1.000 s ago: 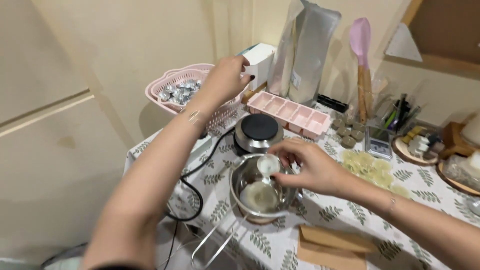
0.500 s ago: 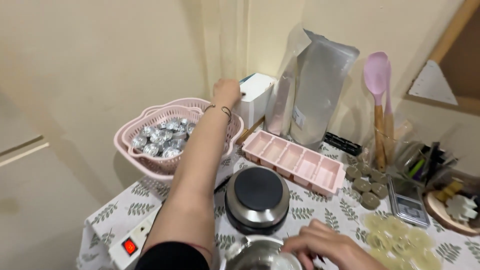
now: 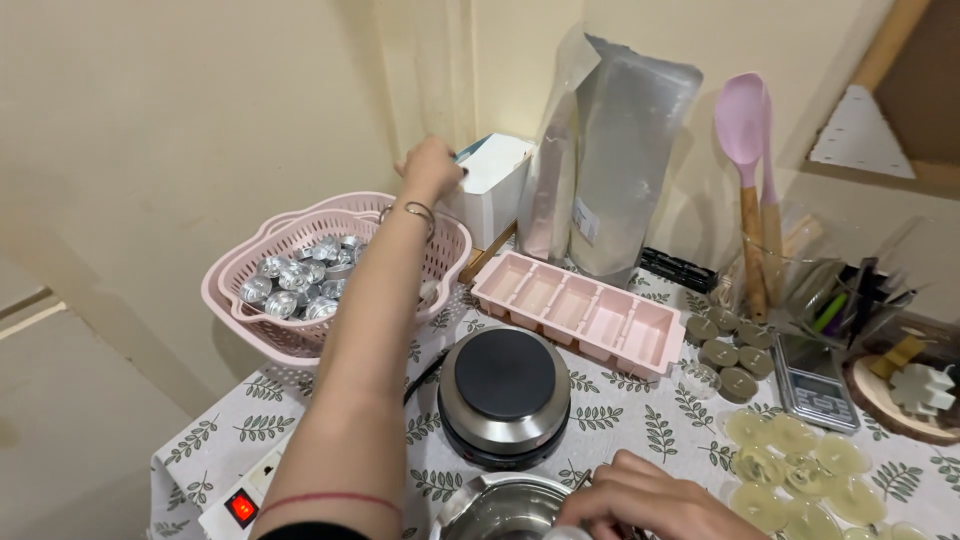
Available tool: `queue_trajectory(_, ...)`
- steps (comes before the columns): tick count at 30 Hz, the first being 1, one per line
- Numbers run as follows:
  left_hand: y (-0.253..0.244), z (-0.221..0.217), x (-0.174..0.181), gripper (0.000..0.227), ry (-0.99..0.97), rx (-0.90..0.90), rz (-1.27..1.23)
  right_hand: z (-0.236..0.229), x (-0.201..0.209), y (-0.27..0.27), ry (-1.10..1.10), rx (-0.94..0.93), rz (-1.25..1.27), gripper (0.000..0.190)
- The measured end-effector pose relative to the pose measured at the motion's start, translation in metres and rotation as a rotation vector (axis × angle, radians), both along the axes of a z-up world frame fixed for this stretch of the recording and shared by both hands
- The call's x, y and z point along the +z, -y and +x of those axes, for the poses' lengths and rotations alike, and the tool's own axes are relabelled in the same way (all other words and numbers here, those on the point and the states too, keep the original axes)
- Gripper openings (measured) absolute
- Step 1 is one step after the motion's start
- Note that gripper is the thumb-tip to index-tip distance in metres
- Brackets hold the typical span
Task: The person wraps small candle tins in kraft paper, folds the paper around each item, and secures the packages with tape, cutting pieces of tape with scissors. They then move to a hot plate, stir melting wax in a steel bowl, and wipe the bowl with a paper towel.
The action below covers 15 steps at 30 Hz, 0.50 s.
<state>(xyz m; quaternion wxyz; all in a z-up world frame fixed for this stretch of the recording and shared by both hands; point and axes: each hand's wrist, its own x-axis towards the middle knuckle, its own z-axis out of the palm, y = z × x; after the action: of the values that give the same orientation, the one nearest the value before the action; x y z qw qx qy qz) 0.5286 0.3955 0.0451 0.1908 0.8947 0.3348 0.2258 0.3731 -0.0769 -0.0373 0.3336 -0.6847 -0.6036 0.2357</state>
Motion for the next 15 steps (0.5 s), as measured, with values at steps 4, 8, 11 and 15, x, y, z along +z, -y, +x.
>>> queue_trajectory(4,-0.017,-0.001,-0.006,0.034,0.326,-0.124,-0.064,0.004,-0.010,0.005,-0.041,-0.008,-0.040,0.039)
queue_trajectory(8,-0.041,0.004,-0.011,0.025,0.508,-0.188,-0.038,-0.002,0.000,0.002,-0.054,0.008,-0.046,0.049)
queue_trajectory(11,-0.020,-0.022,0.006,0.024,0.536,-0.230,-0.305,-0.007,0.007,-0.001,-0.045,0.065,0.000,0.049)
queue_trajectory(15,-0.026,-0.024,0.006,0.021,0.451,-0.302,-0.580,-0.007,0.011,-0.003,-0.053,0.067,-0.010,0.050)
